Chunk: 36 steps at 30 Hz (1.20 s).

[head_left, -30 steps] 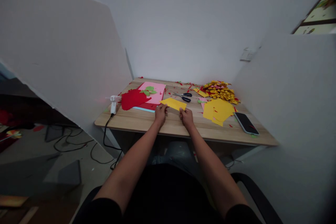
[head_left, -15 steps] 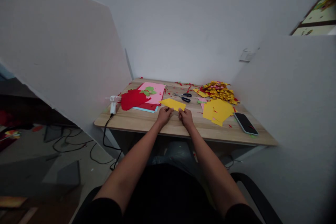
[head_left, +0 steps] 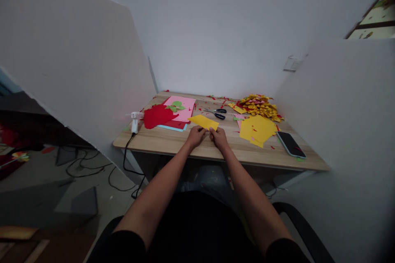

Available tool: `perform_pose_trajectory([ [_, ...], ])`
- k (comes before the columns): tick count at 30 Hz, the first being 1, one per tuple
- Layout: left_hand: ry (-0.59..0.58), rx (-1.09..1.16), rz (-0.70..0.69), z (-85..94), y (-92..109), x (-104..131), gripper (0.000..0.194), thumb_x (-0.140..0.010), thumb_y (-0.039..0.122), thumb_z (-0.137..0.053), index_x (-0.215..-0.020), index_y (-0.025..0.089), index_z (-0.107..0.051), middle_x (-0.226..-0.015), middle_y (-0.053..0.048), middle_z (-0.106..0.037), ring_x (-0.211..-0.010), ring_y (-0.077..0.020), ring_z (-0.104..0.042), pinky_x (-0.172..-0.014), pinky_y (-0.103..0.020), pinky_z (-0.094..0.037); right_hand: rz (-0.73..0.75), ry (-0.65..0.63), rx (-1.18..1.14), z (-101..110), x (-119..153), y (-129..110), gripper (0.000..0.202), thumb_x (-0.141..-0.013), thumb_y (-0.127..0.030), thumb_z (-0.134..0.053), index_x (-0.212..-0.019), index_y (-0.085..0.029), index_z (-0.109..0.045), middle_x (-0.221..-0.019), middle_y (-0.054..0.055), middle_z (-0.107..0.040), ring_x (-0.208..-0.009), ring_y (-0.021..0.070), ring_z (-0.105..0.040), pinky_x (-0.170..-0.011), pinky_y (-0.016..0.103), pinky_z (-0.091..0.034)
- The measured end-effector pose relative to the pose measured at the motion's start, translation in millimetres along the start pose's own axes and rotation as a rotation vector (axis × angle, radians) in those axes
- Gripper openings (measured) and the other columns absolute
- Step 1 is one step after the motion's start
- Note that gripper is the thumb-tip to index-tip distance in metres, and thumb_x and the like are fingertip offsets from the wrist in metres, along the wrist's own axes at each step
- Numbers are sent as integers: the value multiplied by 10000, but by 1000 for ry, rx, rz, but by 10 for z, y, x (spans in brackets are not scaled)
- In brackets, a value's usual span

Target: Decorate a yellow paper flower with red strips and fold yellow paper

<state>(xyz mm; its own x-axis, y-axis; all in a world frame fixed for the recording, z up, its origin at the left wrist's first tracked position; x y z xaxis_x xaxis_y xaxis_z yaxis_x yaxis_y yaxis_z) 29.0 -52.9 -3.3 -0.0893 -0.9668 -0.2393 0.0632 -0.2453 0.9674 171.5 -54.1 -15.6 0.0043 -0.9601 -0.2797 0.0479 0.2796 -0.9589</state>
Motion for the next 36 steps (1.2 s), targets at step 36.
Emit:
perform_pose_trajectory([
  [36,44,75,33,61,-134,-79,292,-942,357,-638,-765,132,-576,-648,52,-536,-540,-70,-490,-544,-214,-447,10,-34,111,-32,37,-59,541,-777,-698,-588,-687,-170,-665,-449,-34,-480,-425,115,-418,-458,249,-346],
])
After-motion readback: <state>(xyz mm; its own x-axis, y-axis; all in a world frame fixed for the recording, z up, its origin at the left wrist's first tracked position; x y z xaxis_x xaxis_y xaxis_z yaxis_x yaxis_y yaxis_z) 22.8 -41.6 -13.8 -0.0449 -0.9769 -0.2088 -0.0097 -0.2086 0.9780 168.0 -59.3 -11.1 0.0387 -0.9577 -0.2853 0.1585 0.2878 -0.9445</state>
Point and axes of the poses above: each hand's wrist, its own x-axis away from the middle knuckle, its own z-axis out of the back of the hand, y = z × x, the point moved 7 cm from there along -x, towards the middle knuckle
